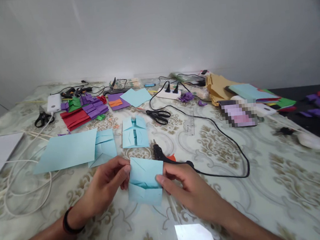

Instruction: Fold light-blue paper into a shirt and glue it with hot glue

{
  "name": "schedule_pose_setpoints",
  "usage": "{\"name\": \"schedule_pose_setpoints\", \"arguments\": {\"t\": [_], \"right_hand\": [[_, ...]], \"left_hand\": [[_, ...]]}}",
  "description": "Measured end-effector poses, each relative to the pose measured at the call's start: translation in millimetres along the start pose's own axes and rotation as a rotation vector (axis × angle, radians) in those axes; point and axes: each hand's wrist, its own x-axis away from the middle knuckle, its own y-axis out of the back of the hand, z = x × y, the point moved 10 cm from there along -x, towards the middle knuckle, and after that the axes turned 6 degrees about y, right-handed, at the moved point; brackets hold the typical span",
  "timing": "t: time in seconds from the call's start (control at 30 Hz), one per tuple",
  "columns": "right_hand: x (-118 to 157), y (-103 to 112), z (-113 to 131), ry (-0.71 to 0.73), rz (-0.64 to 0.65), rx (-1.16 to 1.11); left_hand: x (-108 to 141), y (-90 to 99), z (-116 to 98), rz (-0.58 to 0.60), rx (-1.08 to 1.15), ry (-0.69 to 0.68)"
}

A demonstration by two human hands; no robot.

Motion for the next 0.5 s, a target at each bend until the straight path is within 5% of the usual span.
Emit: {"name": "schedule_pose_setpoints", "arguments": {"t": [0.13, 0.3, 0.5], "right_hand": [[0.2, -1.7, 3.8, 0.031, 0.010, 0.037], [1.0, -1.0, 5.0, 0.044, -0.009, 0.075], [1.7, -0.5, 7.3, 0.064, -0.024, 0.167]], "left_hand": [[2.5, -3.7, -0.4, 0.034, -0.106, 0.010], [1.8, -8.3, -14.8, 0.038, -0.457, -0.187], [-10.9, 18.8, -7.6, -0.282, -0.830, -0.316]]}}
